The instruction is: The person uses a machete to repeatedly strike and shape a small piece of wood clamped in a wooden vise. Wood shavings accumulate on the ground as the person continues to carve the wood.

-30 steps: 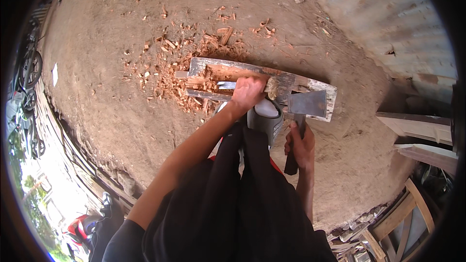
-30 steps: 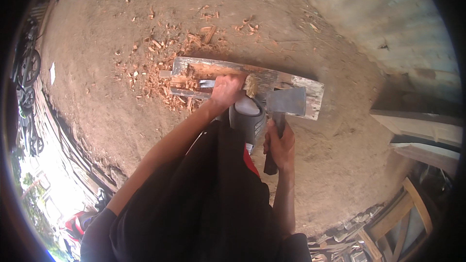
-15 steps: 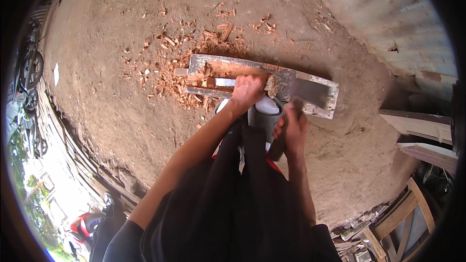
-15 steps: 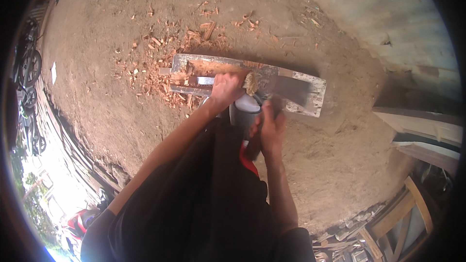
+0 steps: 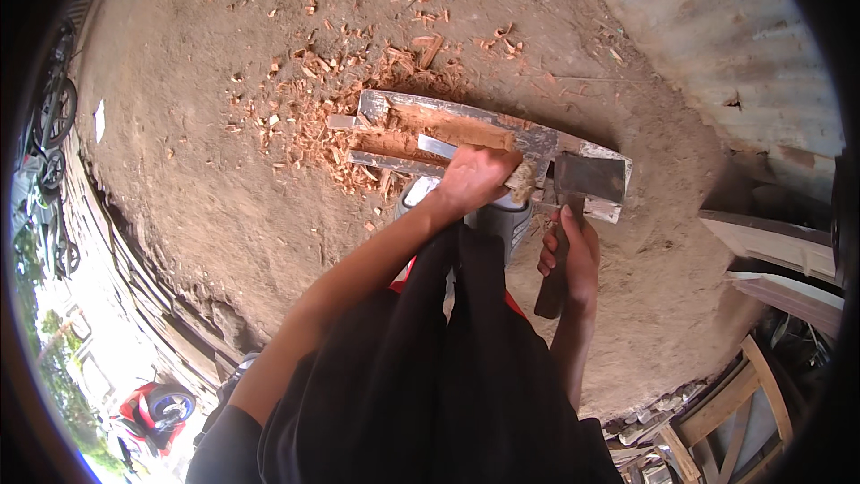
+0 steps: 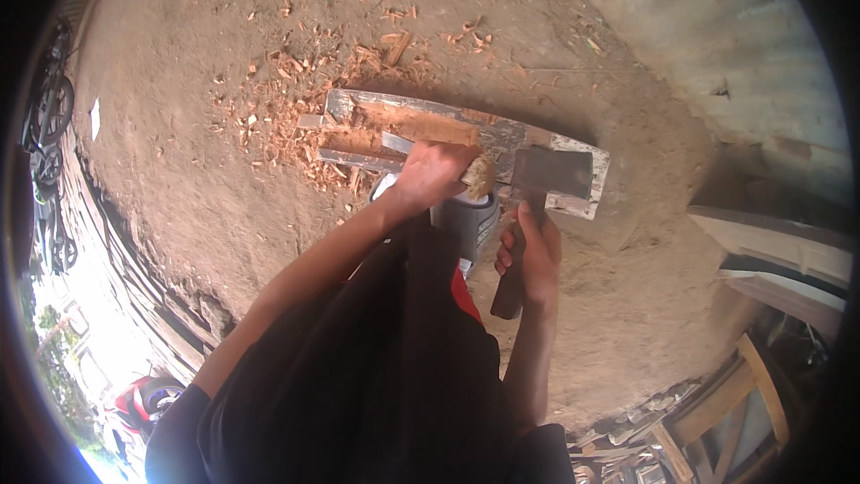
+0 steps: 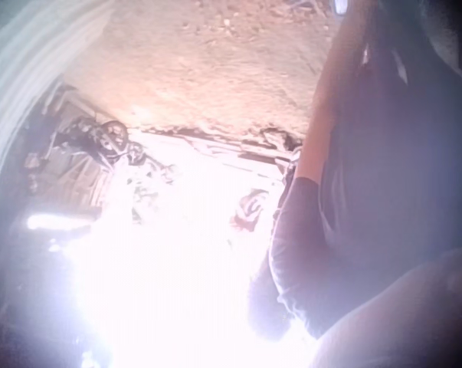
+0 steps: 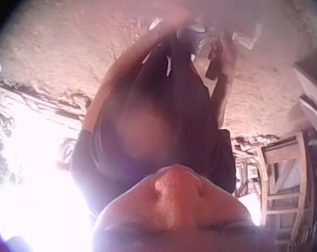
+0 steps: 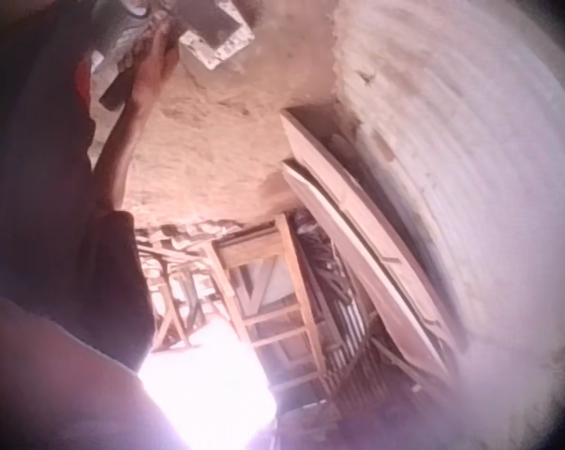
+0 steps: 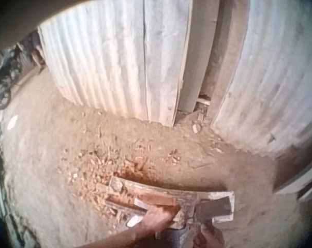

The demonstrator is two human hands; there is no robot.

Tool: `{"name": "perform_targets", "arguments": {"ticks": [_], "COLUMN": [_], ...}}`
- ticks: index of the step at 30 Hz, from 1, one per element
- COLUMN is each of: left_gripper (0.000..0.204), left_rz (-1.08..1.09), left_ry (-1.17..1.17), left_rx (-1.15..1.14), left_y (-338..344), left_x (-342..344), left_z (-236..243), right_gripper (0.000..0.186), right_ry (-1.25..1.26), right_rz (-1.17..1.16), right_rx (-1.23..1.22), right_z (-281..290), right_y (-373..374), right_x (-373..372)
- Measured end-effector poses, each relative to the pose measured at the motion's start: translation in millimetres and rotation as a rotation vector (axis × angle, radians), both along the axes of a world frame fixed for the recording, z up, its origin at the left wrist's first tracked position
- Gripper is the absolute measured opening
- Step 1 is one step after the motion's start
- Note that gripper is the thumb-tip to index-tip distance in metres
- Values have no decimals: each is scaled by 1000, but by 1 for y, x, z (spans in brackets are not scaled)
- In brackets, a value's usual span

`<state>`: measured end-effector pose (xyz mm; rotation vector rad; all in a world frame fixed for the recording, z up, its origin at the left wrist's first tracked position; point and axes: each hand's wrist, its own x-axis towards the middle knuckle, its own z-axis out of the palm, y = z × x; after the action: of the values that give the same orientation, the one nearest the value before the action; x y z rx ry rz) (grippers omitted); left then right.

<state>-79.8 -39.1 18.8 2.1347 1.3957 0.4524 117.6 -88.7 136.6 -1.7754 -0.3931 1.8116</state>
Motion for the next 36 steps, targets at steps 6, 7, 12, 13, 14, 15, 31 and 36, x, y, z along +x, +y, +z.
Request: {"name": "perform_targets", "arguments": {"ticks": [6,7,12,13,14,15,31,36], "left_gripper": [29,29,33,35,32,29,62,28], "left_rz": [-18,-26,-29,-34,-40,-42,120,-37], "left_ry": [-84,-90,-74,-90,-75,-62,14,-1], "left_rx": [-31,-13,-21,-11,-7,-5,5,46], "left_y": [2,0,-5,-6,-6,-6,6,9], "left_x": [7,4,1,1,0,1,-17,-2], "left_z": [-17,-24,-30,-30,-30,-29,-31,-19], "right_gripper": [35,36,33,32,31,31,32,34], "right_ry": [-7,-5,-29,-46,-44,-45,-46,-36], "right_rz": [-43,-44,-76,-72,5,87,345,225], "right_rx": [-13,-13,38,47,30,12,41,-13], "right_z": [-9,-9,-13,-16,-17,-19,-12,1], "right_y": [-6,-6,-7,-8,-10,-10,-3,-1], "right_x": [20,21,10,6,2,-1,-3,2]}}
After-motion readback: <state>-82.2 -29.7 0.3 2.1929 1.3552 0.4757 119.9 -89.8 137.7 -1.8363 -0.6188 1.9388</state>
